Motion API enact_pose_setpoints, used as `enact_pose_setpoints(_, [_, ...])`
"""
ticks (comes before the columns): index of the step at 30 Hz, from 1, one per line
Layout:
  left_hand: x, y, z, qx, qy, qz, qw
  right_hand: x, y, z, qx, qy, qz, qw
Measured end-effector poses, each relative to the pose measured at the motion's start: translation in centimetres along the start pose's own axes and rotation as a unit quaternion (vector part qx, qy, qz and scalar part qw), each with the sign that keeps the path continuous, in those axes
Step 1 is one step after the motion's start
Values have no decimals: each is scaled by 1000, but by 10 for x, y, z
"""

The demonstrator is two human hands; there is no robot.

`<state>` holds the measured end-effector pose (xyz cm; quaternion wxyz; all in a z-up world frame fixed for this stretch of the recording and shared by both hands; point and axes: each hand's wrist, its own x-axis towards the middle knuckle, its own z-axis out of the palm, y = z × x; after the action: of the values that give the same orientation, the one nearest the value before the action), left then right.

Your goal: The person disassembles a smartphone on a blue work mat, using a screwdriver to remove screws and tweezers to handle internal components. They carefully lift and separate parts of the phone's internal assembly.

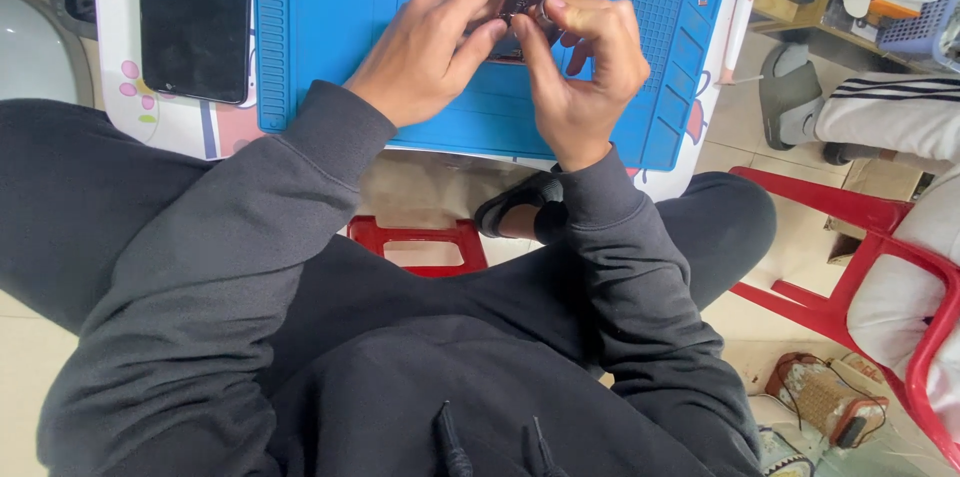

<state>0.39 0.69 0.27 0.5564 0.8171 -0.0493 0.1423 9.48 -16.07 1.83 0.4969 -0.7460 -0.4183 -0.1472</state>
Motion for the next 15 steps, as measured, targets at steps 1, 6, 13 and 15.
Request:
enact_pose_setpoints(1, [1,2,-3,0,-1,1,1000,0,-1,-2,-1,2,0,1000])
enact_pose_setpoints(6, [5,5,-9,-49,-30,5,998,8,-12,-16,87,50,88,991])
enact_pose_setpoints(13, [3,-9,4,-13,2,-40,999,-2,23,-71,95,95,138,981])
enact_pose_setpoints(15, [4,-12,5,26,-11,-60,998,-5,18,-80,230,61,194,952])
